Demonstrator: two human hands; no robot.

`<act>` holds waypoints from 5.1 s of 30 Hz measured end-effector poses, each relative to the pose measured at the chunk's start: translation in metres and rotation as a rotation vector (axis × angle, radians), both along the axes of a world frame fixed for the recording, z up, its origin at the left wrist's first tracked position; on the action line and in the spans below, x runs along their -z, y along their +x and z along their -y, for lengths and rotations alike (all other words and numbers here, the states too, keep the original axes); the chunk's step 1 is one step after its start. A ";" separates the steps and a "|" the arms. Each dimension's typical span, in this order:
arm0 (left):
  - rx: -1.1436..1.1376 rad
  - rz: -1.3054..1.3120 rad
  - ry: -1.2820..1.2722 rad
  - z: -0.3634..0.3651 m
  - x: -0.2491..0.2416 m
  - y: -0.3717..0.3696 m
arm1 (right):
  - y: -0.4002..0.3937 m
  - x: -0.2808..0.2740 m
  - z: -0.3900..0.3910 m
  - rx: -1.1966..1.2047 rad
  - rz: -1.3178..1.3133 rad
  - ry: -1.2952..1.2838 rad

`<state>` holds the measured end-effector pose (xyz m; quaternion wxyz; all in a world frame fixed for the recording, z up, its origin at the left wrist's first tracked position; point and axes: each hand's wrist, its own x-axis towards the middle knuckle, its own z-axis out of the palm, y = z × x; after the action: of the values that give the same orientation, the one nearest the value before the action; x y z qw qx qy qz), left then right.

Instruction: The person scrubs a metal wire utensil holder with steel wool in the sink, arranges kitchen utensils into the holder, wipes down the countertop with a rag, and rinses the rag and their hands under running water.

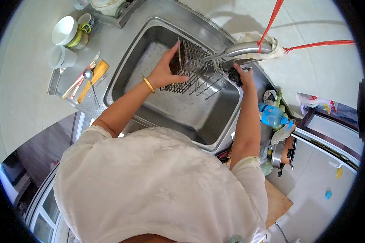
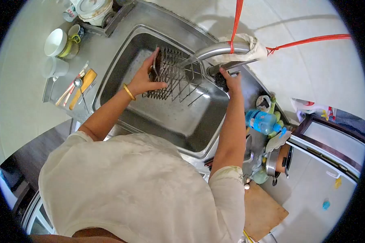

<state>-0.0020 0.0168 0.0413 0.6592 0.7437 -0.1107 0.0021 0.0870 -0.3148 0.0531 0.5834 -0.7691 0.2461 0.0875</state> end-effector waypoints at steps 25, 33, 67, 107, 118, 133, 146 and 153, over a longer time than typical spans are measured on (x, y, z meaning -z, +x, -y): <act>-0.252 -0.383 -0.193 0.023 0.012 0.031 | -0.097 0.089 -0.013 -0.154 -0.002 -0.769; -0.318 -0.366 -0.217 0.006 0.038 0.019 | -0.125 0.039 -0.096 -0.340 0.417 -0.619; 0.042 -0.828 -1.432 0.008 0.057 -0.010 | -0.093 -0.041 -0.124 -0.080 -0.156 0.471; 0.831 -0.962 0.171 0.272 -0.022 -0.223 | -0.453 -0.069 0.150 0.263 0.264 -0.058; 0.682 -0.926 0.345 0.310 -0.037 -0.244 | -0.548 -0.036 0.350 0.182 0.036 -0.160; 0.710 -0.073 0.870 0.353 0.006 -0.167 | -0.471 -0.118 0.234 0.152 0.497 -0.084; 0.615 0.075 0.855 0.421 0.049 -0.126 | -0.337 0.018 0.194 0.090 -0.243 -0.710; 0.552 -0.021 0.951 0.435 0.049 -0.124 | -0.371 -0.014 0.201 0.264 -0.135 -0.399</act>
<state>-0.1261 -0.4178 -0.0074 0.2275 0.9029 -0.2838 -0.2288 -0.2842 -0.5155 0.0671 0.4087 -0.8225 0.3953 0.0110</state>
